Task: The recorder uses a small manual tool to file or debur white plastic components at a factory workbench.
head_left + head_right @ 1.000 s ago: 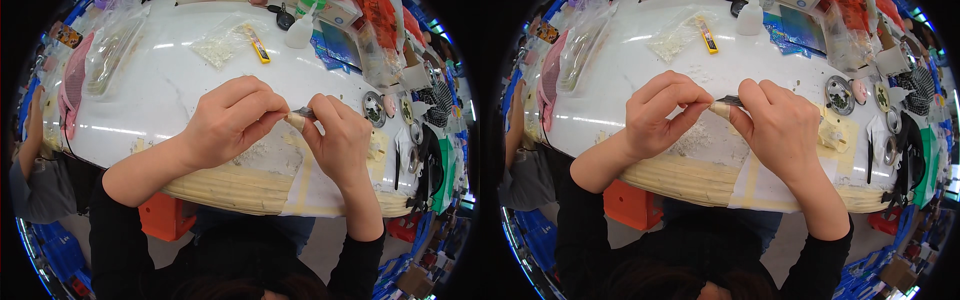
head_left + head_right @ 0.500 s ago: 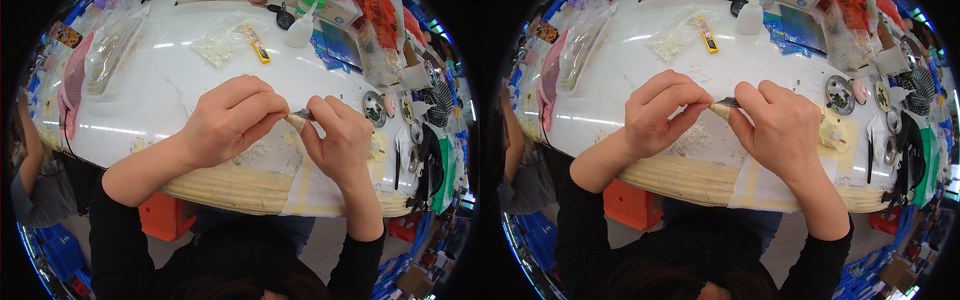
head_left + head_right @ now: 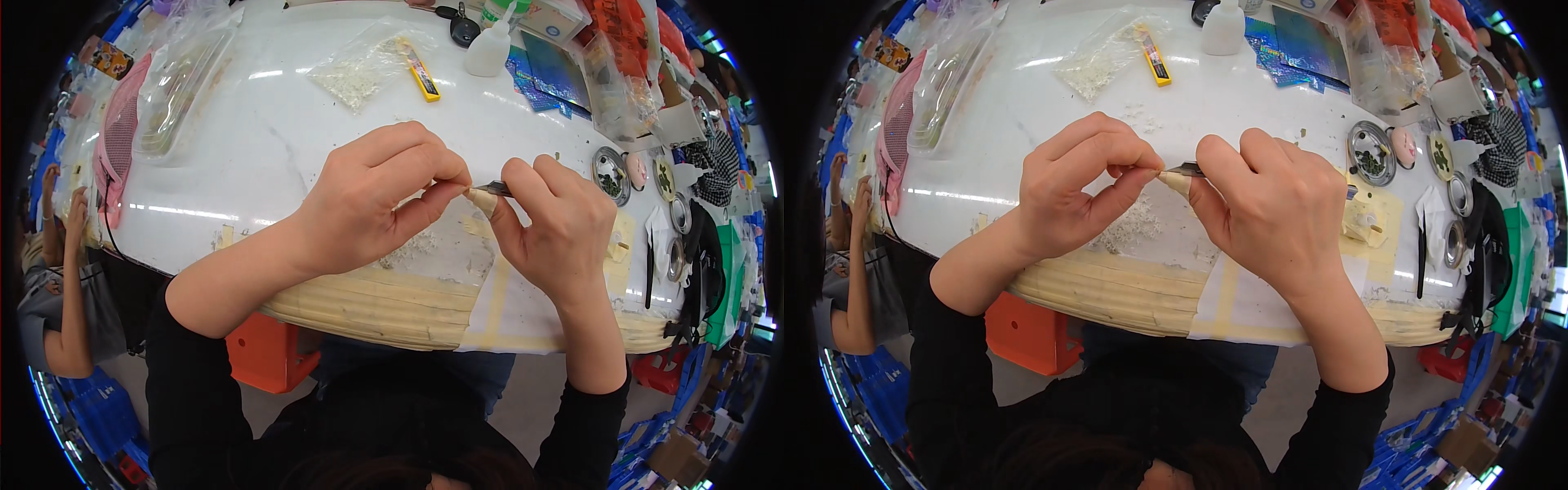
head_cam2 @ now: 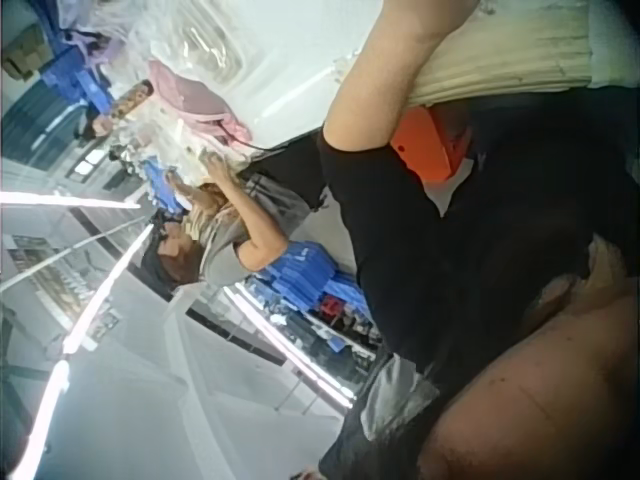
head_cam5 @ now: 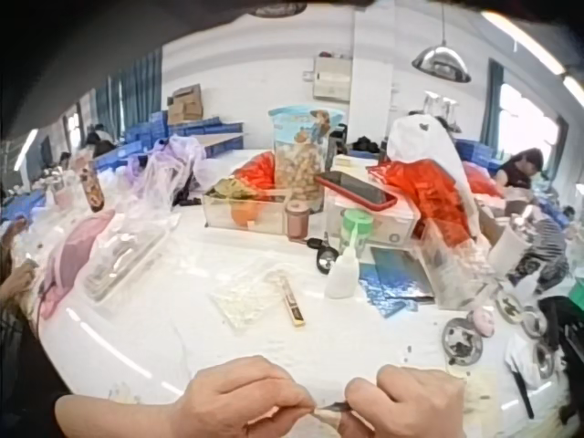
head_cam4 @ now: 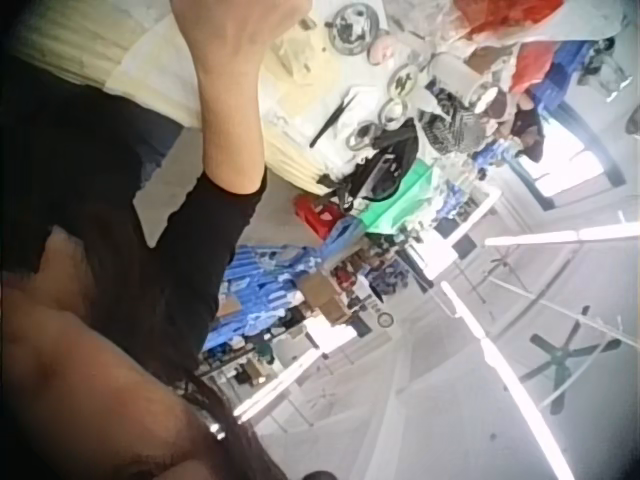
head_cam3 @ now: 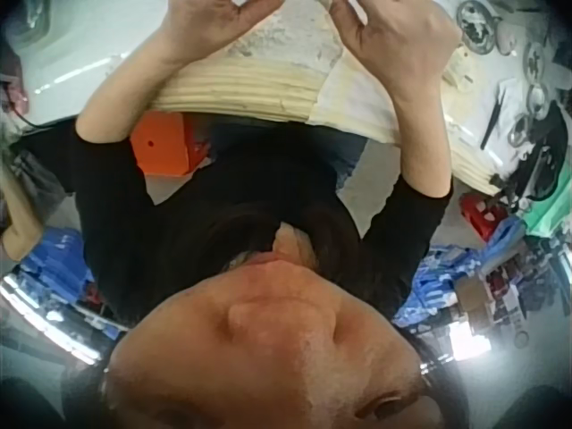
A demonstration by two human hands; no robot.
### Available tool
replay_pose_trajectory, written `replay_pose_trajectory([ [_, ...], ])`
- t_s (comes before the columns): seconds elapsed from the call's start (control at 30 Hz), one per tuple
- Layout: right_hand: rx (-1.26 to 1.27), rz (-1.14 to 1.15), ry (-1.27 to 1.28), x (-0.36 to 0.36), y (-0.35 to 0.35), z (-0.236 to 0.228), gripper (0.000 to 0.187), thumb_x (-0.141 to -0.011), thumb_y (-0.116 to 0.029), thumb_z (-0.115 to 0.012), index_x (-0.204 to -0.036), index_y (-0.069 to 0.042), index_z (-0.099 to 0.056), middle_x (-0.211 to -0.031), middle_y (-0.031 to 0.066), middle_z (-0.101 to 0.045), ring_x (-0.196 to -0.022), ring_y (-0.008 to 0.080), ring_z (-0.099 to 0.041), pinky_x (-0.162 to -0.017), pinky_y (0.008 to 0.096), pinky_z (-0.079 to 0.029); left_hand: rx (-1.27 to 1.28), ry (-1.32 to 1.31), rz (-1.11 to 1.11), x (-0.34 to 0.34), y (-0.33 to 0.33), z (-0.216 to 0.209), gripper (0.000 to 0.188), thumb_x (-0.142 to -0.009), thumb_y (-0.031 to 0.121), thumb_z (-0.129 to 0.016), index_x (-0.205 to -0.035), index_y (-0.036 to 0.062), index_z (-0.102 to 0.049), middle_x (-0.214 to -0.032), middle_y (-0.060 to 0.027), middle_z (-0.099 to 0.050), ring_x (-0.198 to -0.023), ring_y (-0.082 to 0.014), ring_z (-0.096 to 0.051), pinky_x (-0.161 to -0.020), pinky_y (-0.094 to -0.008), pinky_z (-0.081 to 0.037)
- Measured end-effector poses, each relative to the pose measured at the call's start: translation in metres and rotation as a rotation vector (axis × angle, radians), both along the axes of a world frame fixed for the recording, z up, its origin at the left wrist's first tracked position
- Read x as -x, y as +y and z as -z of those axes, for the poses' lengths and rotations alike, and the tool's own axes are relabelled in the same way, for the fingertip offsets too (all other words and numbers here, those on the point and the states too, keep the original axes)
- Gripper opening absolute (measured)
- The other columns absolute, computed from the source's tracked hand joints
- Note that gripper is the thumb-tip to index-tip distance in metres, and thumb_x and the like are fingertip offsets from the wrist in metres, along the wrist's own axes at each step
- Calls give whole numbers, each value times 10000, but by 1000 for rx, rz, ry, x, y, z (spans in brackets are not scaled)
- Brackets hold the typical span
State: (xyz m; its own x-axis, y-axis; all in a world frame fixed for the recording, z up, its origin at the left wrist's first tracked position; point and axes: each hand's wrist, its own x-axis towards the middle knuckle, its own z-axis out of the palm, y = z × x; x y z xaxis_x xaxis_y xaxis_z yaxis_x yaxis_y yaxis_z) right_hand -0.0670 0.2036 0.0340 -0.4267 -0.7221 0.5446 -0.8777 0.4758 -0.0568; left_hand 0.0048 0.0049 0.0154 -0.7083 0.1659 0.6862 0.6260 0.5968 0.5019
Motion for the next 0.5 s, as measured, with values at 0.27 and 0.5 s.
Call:
replay_pose_trajectory([
  [0.27, -32, -6, 54, 1, 2, 0, 213, -648, -143, -741, -757, -105, -561, -624, 29, -450, -509, 205, -498, -464, 340, -369, -57, -81, 29, -1, 1, 0, 170, -775, -80, -689, -911, 20, -666, -818, -53, -626, -673, -124, -569, -593, -233, -475],
  [0.5, -15, -21, 31, 3, 1, 0, 290, -717, -274, -767, -774, -97, -543, -630, 30, -461, -518, 212, -503, -472, 343, -369, -214, -267, 77, -2, -2, 0, 96, -830, -42, -663, -910, 11, -653, -833, -47, -629, -711, -109, -562, -634, -233, -463],
])
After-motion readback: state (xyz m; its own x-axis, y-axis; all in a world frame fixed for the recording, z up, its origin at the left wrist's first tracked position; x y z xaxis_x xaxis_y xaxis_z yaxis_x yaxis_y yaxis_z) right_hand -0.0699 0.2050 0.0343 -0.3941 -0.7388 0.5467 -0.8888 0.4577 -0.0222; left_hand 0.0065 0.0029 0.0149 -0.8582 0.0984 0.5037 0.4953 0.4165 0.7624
